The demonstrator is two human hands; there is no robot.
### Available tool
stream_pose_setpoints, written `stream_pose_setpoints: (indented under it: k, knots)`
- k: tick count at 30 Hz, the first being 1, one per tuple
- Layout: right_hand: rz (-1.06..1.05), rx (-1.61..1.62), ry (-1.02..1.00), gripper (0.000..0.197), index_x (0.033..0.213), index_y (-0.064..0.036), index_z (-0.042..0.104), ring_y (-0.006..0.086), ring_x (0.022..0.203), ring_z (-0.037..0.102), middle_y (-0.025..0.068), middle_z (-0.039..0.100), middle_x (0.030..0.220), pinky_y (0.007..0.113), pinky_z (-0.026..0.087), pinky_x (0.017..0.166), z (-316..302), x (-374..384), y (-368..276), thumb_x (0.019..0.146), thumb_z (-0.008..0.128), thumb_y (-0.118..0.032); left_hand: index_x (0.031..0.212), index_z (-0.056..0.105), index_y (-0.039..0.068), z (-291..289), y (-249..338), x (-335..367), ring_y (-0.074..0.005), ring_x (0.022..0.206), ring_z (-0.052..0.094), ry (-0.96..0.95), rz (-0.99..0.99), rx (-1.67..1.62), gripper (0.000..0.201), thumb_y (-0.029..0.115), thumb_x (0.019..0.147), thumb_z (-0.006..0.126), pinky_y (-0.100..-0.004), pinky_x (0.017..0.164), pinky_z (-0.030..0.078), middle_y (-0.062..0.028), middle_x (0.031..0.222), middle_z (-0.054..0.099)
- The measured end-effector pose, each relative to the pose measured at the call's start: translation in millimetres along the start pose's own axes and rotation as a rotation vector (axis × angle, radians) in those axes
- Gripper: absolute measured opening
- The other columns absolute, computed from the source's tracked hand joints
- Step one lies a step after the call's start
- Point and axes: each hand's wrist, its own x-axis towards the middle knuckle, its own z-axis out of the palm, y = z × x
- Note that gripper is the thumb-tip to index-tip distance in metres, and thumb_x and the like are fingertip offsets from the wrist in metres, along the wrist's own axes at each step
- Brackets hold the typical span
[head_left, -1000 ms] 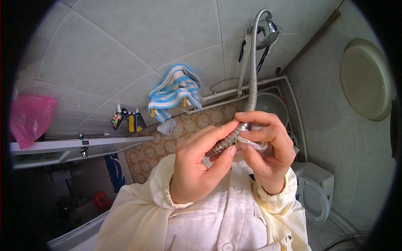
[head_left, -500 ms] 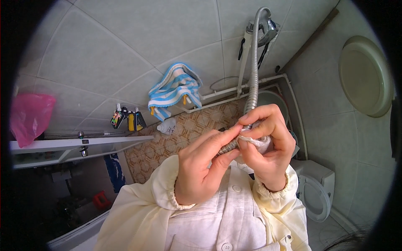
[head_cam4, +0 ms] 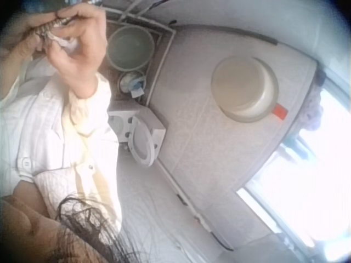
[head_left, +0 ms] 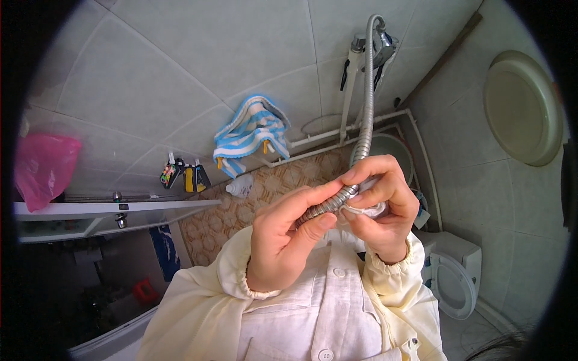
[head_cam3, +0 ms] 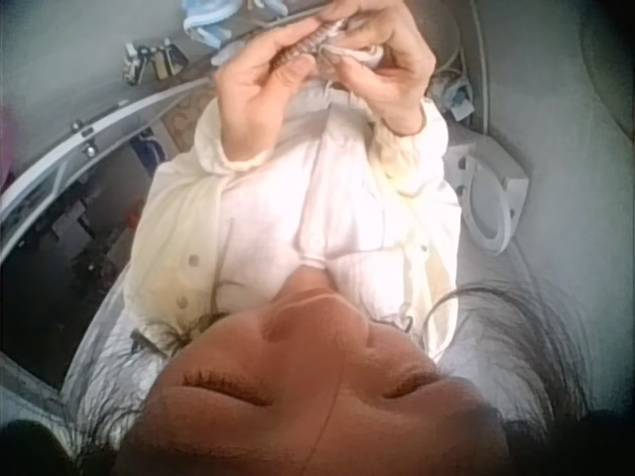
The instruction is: The person wipes a shower hose with a wet wipe, places a bottle onto the window sill, and wipes the shower hose again with the wipe.
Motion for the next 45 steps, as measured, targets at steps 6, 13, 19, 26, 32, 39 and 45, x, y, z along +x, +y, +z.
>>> stream_pose_setpoints:
  k: [6,13,19,26,32,39,45]
  knots:
    - [0.065,-0.049,0.056,0.016,0.077,0.0002,0.058,0.0179,0.085,0.055,0.0135,0.056,0.097,0.028,0.045,0.075,9,6,-10,0.064,0.063,0.007,0.113,0.057,-0.007,-1,-2,8,-0.0163,0.07,0.058,-0.013,0.291,0.293,0.033,-0.007,0.08,0.059,-0.0238,0.062,0.045,-0.0121,0.081,0.06]
    - [0.103,-0.045,0.029,0.012,0.074,-0.0002,0.054,0.0152,0.087,0.056,0.0126,0.051,0.098,0.024,0.047,0.072,5,8,-7,0.069,0.058,0.01,0.112,0.058,-0.005,0,-5,8,-0.0207,0.064,0.057,-0.005,0.309,0.427,0.035,-0.005,0.077,0.062,-0.026,0.059,0.045,-0.0144,0.079,0.059]
    - [0.013,0.029,0.02,0.016,0.078,-0.0006,0.058,0.0211,0.093,0.058,0.0162,0.059,0.101,0.029,0.046,0.079,-5,7,5,0.065,0.063,0.007,0.118,0.055,-0.006,-5,-4,9,-0.0099,0.07,0.054,-0.043,0.066,0.096,0.032,0.003,0.087,0.058,-0.0208,0.065,0.045,-0.0073,0.087,0.062]
    - [0.079,0.047,0.056,0.014,0.079,-0.0004,0.058,0.0218,0.095,0.058,0.0189,0.059,0.106,0.03,0.045,0.083,-9,18,5,0.069,0.068,0.002,0.122,0.051,-0.007,-9,-4,18,-0.0056,0.077,0.052,-0.13,-0.011,-0.099,0.034,0.007,0.091,0.054,-0.019,0.069,0.044,-0.0038,0.091,0.061]
    - [0.046,-0.039,-0.022,0.014,0.081,-0.0017,0.054,0.017,0.091,0.054,0.0174,0.055,0.105,0.028,0.043,0.082,-12,24,8,0.072,0.064,0.004,0.119,0.055,-0.005,-5,-1,26,-0.0066,0.072,0.053,-0.06,0.028,0.072,0.032,0.007,0.09,0.056,-0.0195,0.064,0.044,-0.0052,0.09,0.062]
    - [0.188,-0.024,0.105,0.012,0.082,-0.0004,0.053,0.0173,0.09,0.055,0.0176,0.056,0.104,0.027,0.044,0.081,3,28,-2,0.075,0.06,0.006,0.115,0.059,-0.004,-6,-11,34,-0.0091,0.069,0.055,-0.056,0.237,0.355,0.031,0.003,0.085,0.058,-0.0202,0.062,0.043,-0.0087,0.084,0.062]
    - [0.024,0.042,0.001,0.011,0.08,0.0017,0.057,0.0164,0.083,0.06,0.0207,0.06,0.106,0.026,0.048,0.072,-11,36,17,0.071,0.064,0.005,0.117,0.057,-0.004,-6,-7,37,-0.0086,0.068,0.054,-0.048,0.141,0.22,0.031,0.005,0.087,0.057,-0.0204,0.062,0.043,-0.0068,0.08,0.061]
